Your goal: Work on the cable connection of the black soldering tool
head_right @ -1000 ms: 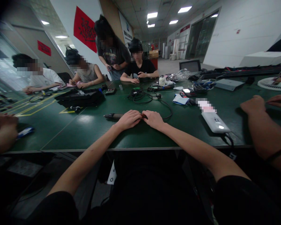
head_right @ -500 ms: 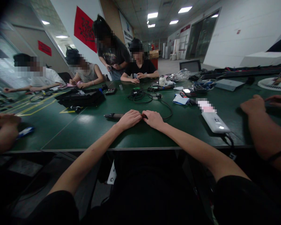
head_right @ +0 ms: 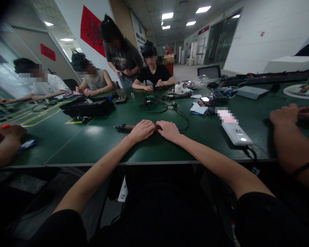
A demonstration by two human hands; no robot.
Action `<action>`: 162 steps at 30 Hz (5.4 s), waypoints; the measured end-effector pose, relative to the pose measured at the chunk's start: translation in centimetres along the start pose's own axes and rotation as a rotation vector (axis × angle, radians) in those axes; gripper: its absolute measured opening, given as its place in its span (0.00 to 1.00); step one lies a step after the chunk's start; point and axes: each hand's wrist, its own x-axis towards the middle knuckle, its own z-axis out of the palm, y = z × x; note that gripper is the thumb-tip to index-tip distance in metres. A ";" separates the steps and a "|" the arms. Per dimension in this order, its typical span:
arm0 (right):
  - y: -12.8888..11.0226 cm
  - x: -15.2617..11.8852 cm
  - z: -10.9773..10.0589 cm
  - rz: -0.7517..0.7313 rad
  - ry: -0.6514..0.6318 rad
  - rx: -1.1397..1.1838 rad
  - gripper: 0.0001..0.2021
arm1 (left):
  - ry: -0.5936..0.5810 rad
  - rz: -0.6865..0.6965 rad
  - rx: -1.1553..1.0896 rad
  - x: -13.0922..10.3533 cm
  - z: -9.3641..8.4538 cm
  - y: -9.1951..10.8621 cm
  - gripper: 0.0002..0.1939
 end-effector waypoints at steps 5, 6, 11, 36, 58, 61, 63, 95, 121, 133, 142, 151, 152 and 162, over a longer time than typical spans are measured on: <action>0.1 0.0 0.1 -0.007 0.010 -0.010 0.08 | 0.004 0.042 0.007 0.0 0.0 0.0 0.11; 0.1 0.0 0.1 -0.014 0.012 -0.010 0.08 | 0.005 0.049 0.013 0.0 0.0 0.0 0.11; 0.1 0.0 0.1 -0.012 0.011 -0.024 0.07 | 0.043 0.042 0.038 0.0 -0.1 0.1 0.11; -0.1 -0.1 -0.2 -0.008 -0.006 -0.013 0.07 | 0.079 0.017 -0.085 0.0 0.5 -0.3 0.09; 0.0 0.0 -0.1 -0.006 -0.005 -0.027 0.07 | 0.079 0.024 -0.073 -0.1 0.5 -0.2 0.10; -0.1 0.0 -0.2 -0.002 -0.013 -0.023 0.07 | 0.077 0.042 -0.094 -0.1 0.5 -0.2 0.12; -0.2 0.0 -0.3 0.003 -0.017 -0.020 0.08 | 0.078 0.032 -0.092 -0.1 0.5 -0.2 0.12; -0.2 0.0 -0.2 0.007 -0.006 -0.022 0.07 | 0.095 0.013 -0.074 -0.1 0.7 -0.3 0.10; 0.0 0.0 -0.1 -0.006 0.002 -0.012 0.07 | 0.085 0.011 -0.101 -0.2 0.4 -0.2 0.10; -0.1 -0.1 -0.1 -0.006 -0.002 -0.043 0.07 | 0.096 0.002 -0.062 -0.2 0.7 -0.3 0.10; -0.1 0.0 -0.1 0.004 -0.012 -0.020 0.08 | 0.112 0.007 -0.036 -0.1 0.8 -0.2 0.09; -0.1 0.0 -0.1 -0.003 -0.004 -0.019 0.08 | 0.114 0.010 -0.041 -0.1 0.8 -0.3 0.09; 0.0 0.0 -0.1 -0.005 -0.002 -0.018 0.08 | 0.118 0.003 -0.038 -0.1 0.8 -0.3 0.09; -0.1 0.0 -0.1 0.001 -0.006 -0.024 0.07 | 0.108 0.008 -0.055 0.0 0.8 -0.3 0.10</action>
